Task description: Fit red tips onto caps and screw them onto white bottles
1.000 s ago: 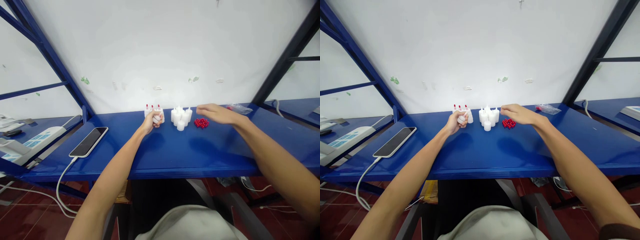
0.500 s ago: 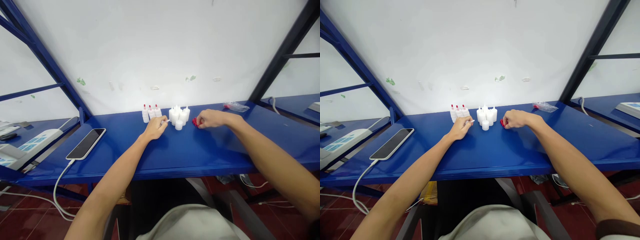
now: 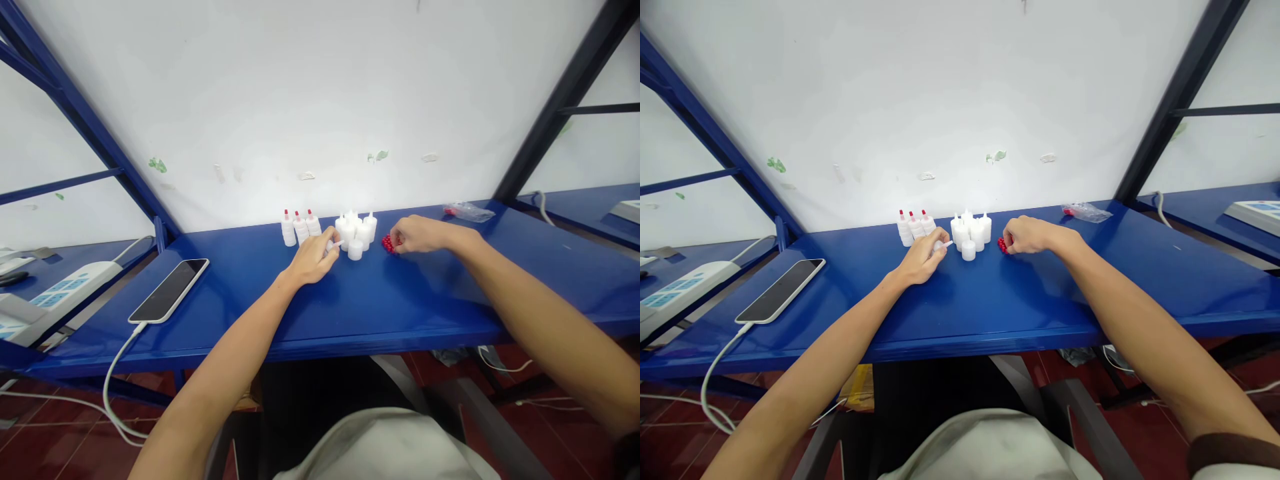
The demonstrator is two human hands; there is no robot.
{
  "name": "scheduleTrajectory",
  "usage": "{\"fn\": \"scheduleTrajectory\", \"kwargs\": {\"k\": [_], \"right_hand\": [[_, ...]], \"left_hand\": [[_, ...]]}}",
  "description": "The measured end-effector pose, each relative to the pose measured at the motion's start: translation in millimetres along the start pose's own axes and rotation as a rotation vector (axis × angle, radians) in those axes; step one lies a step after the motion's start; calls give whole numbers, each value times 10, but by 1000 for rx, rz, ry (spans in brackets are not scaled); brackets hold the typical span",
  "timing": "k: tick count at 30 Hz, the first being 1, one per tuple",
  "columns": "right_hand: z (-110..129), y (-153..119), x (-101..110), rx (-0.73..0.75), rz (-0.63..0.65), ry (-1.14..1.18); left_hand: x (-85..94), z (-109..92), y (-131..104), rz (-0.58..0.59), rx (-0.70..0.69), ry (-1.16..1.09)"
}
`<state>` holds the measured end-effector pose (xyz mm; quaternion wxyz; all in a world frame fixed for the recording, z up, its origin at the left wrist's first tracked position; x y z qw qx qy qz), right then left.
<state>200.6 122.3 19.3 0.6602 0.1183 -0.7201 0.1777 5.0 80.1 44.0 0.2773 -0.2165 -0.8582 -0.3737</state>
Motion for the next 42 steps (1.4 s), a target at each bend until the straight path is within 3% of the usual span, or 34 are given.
{"fn": "scheduleTrajectory", "kwargs": {"k": [5, 9, 14, 19, 24, 29, 36, 42], "right_hand": [[106, -107, 230, -4, -108, 57], [532, -229, 509, 169, -307, 346], [876, -249, 545, 281, -454, 549], [889, -247, 565, 266, -583, 554], [563, -288, 673, 46, -760, 527], [521, -202, 621, -12, -695, 337], [604, -88, 512, 25, -592, 214], [698, -191, 573, 99, -652, 290]], "left_hand": [[-33, -40, -3, 14, 12, 10], [-115, -121, 0, 47, 11, 47], [-184, -214, 12, 59, -27, 85], [-173, -170, 19, 41, -24, 46], [25, 57, 37, -128, 51, 39], [98, 213, 52, -144, 103, 71], [-124, 27, 73, 18, -24, 40], [-201, -59, 50, 67, -55, 51]]}}
Point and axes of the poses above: each hand's wrist, its own y-axis towards the middle knuckle, its own x-axis out of the back of the hand, z = x × y, the point moved 10 cm from there along y, towards the middle knuckle, and after that the axes turned 14 degrees about -y, right-handed, at the moved point
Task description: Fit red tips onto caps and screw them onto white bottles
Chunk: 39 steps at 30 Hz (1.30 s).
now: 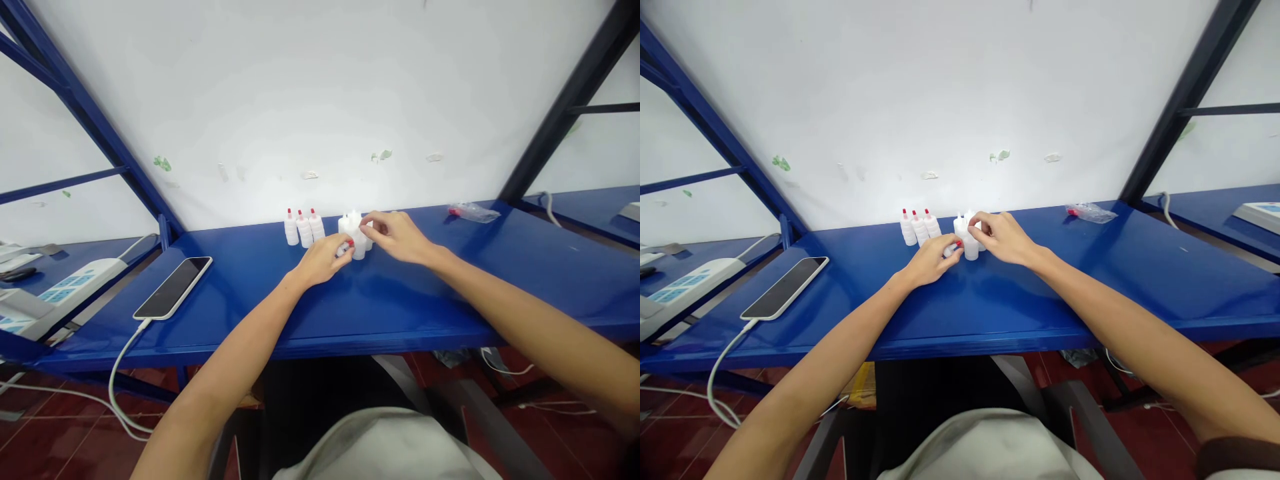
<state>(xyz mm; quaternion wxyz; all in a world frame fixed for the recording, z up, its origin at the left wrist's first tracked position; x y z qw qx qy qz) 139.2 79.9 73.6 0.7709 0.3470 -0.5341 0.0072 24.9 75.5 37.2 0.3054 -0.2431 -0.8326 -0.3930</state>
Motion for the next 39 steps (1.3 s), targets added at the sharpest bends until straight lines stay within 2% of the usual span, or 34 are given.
{"fn": "scheduleTrajectory", "kwargs": {"k": [5, 10, 13, 16, 19, 21, 25, 29, 33, 39], "right_hand": [[256, -76, -151, 127, 191, 84], [478, -130, -180, 320, 179, -6], [489, -121, -176, 317, 156, 29], [280, -49, -69, 168, 119, 205], [-76, 2, 52, 23, 148, 258], [-345, 3, 105, -29, 219, 97], [-993, -120, 51, -184, 489, -219], [-1458, -265, -17, -300, 657, -337], [-1604, -356, -82, -375, 741, -333], [-1561, -446, -196, -473, 833, -258]], "left_hand": [[-36, -33, 1, 11, 4, 7], [-100, -80, 9, 51, -16, -2], [-85, -125, 9, 48, -55, 32], [36, -121, -3, -19, -53, 86], [249, -98, -21, -167, -25, 37], [368, -70, -18, -272, 7, -70], [447, -80, 89, -385, 31, -219], [497, -131, 238, -453, 8, -238], [444, -27, 346, -425, 63, -249], [364, 74, 332, -433, 98, -27]]}}
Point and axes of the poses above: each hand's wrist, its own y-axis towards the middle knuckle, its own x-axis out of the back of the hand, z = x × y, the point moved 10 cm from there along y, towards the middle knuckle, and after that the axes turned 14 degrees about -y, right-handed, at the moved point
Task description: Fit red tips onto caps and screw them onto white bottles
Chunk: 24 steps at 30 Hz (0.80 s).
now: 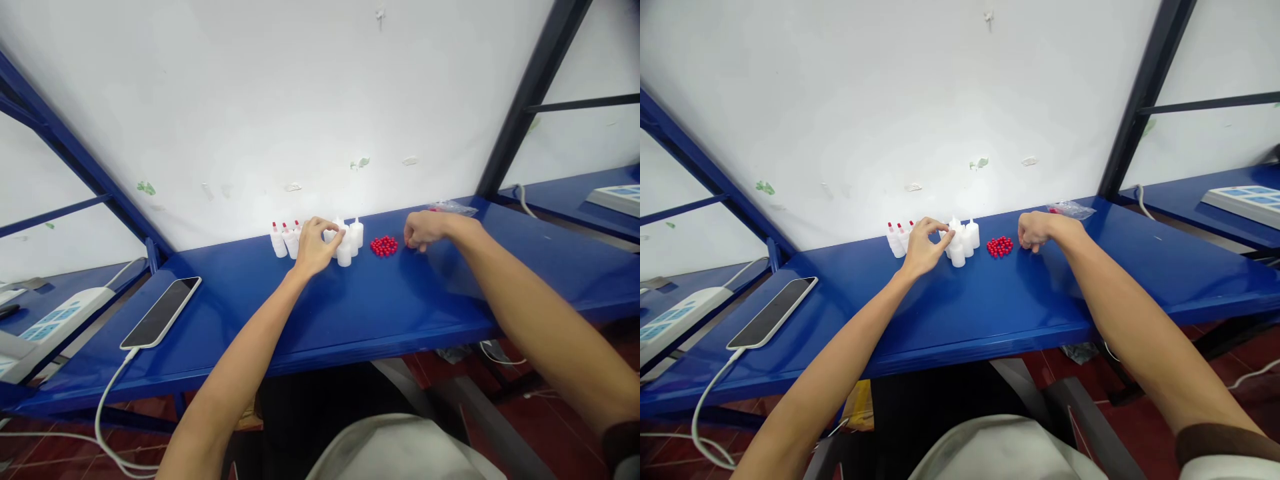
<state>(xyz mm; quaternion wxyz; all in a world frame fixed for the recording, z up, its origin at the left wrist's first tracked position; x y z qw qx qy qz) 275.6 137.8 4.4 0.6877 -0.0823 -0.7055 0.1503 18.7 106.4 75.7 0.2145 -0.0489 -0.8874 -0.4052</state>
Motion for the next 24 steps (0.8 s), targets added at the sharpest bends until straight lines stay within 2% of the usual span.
{"fn": "scheduleTrajectory", "kwargs": {"k": [6, 8, 10, 12, 15, 17, 20, 24], "right_hand": [[175, 46, 32, 119, -62, -29], [220, 54, 47, 151, -89, -13], [235, 62, 41, 173, -96, 18], [220, 68, 16, 188, -80, 38], [140, 60, 13, 145, -74, 28], [114, 25, 92, 99, -132, 9], [197, -80, 312, 71, -314, -23], [389, -260, 597, 88, -601, -73]], "left_hand": [[-112, 56, -43, 64, 15, 66], [-59, 28, -23, 40, -5, 77], [124, 5, 3, -50, -22, 117], [414, 29, 5, -180, -8, 156], [851, 193, -51, -323, 80, 131], [1035, 227, -84, -365, 54, 187], [1010, 233, -31, -277, -16, 403], [766, 341, 150, -93, 3, 572]]}}
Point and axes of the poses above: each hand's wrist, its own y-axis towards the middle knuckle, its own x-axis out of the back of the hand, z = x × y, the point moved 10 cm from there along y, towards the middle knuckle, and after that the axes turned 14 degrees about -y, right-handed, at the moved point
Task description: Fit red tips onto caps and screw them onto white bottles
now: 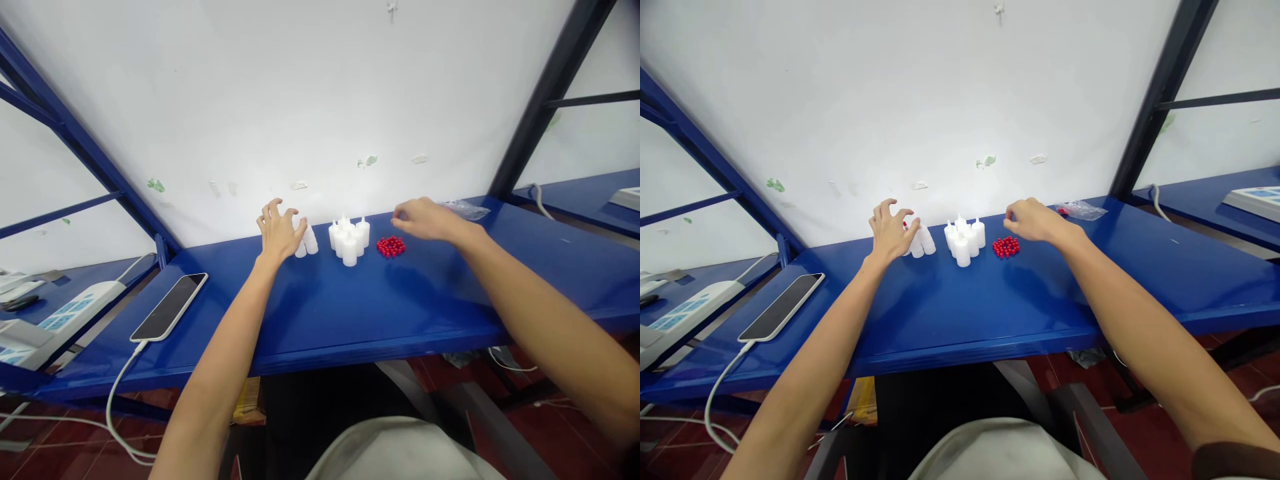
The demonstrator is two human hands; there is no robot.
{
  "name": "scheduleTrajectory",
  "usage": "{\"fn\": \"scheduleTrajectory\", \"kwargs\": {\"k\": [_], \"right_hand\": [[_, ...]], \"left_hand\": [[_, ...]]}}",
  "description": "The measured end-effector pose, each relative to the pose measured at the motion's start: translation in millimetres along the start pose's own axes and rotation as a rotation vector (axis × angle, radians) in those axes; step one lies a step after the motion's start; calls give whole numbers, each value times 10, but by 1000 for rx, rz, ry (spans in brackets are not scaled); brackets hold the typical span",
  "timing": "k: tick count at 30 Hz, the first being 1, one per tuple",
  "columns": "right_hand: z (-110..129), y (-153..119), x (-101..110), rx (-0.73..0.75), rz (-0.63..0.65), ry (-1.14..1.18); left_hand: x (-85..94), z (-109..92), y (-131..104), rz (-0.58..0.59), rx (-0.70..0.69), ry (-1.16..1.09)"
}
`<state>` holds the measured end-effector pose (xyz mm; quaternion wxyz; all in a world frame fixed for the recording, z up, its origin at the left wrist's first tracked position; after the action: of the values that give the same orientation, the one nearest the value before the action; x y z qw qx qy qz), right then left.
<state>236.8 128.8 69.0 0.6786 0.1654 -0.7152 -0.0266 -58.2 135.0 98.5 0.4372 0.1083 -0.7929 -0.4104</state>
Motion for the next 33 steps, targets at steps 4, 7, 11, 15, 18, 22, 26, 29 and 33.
{"fn": "scheduleTrajectory", "kwargs": {"k": [4, 7, 11, 15, 18, 22, 26, 29, 33], "right_hand": [[85, -15, 126, -11, -103, 13], [159, -51, 210, -3, -155, 26], [244, -109, 313, -4, -212, 61], [347, -164, 402, 12, -291, 127], [491, -216, 451, 77, -358, 199], [708, -284, 457, 197, -381, 331], [1023, -311, 247, 384, -144, 374], [1261, -373, 59, 534, 45, 421], [1345, -344, -66, 545, 33, 410]], "left_hand": [[-232, -109, 53, 155, -72, 23], [-237, -188, -6, 159, -108, -7], [-163, -326, -119, 186, -164, -115], [-139, -517, -219, 329, -206, -438], [-207, -541, -288, 407, -87, -705], [-366, -490, -430, 392, 96, -981], [-560, -537, -602, 423, 182, -1149], [-714, -644, -721, 516, 238, -1230], [-741, -664, -778, 472, 293, -1207]]}}
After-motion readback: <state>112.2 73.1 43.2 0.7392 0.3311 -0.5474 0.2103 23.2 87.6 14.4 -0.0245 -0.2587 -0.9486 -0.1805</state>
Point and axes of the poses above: each hand's wrist, its own y-axis towards the middle knuckle, its own x-axis out of the back of the hand, z = x × y, the point moved 10 cm from there along y, towards the middle knuckle, and after that the axes turned 14 degrees about -y, right-handed, at the moved point
